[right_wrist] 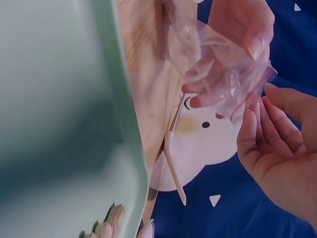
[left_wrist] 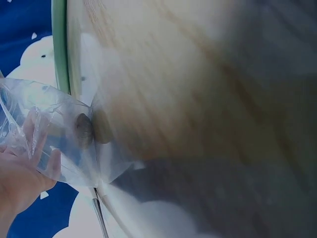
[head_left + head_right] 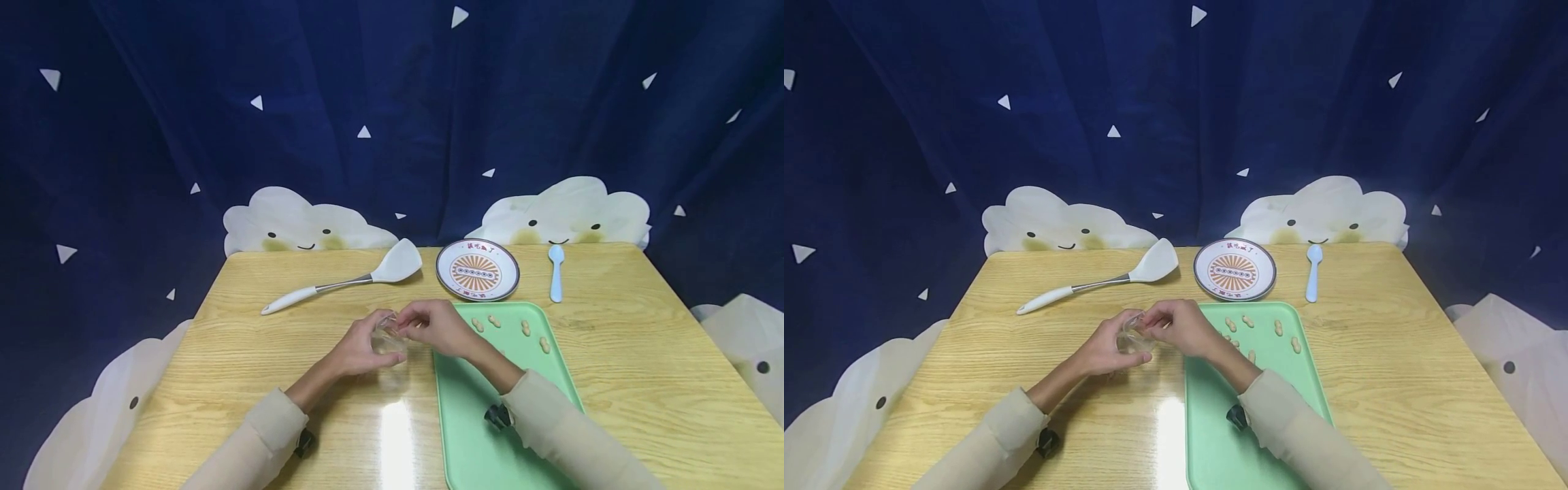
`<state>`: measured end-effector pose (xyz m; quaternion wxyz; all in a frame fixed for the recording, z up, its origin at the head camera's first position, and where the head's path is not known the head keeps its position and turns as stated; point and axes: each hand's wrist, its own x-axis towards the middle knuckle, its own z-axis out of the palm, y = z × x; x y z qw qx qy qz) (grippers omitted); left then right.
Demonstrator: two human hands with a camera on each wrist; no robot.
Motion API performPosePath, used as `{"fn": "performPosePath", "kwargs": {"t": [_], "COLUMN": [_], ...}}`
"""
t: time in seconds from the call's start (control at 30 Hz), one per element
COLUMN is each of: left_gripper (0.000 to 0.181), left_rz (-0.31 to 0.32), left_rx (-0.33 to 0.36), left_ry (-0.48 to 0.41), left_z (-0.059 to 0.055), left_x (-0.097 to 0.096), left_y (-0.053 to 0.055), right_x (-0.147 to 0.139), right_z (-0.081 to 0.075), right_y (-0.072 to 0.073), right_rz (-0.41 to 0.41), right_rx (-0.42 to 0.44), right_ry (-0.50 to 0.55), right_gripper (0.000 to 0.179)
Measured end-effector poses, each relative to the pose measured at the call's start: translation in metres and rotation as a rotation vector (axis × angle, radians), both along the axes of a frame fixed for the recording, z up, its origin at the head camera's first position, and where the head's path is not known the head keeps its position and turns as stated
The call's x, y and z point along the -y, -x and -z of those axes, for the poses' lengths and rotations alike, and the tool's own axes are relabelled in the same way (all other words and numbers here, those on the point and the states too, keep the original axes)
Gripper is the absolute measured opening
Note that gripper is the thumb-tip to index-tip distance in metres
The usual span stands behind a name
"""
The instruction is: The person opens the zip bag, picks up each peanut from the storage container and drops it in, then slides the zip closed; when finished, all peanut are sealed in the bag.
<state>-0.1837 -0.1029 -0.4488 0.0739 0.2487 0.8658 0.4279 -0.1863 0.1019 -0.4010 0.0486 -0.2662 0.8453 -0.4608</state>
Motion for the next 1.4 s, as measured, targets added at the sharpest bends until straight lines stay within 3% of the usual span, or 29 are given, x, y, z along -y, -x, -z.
{"fn": "performPosePath", "kwargs": {"t": [0.3, 0.6, 1.0, 1.4], "left_gripper": [0.063, 0.067, 0.068, 0.068], "left_rz": [0.043, 0.02, 0.009, 0.006], "left_rx": [-0.007, -0.004, 0.001, -0.005], "left_ry": [-0.08, -0.063, -0.053, -0.052], "left_z": [0.001, -0.001, -0.003, -0.003], "left_x": [-0.001, -0.001, -0.001, 0.0], "left_y": [0.001, 0.002, 0.002, 0.003], "right_x": [-0.03, -0.077, -0.129, -0.141], "right_z": [-0.009, -0.011, 0.022, 0.037], "right_y": [0.005, 0.017, 0.032, 0.036], "right_rz": [0.08, 0.181, 0.325, 0.403], "right_rx": [0.029, -0.048, 0.049, 0.192], "right_ry": [0.02, -0.034, -0.212, -0.368], "right_gripper": [0.011, 0.013, 0.014, 0.016]}}
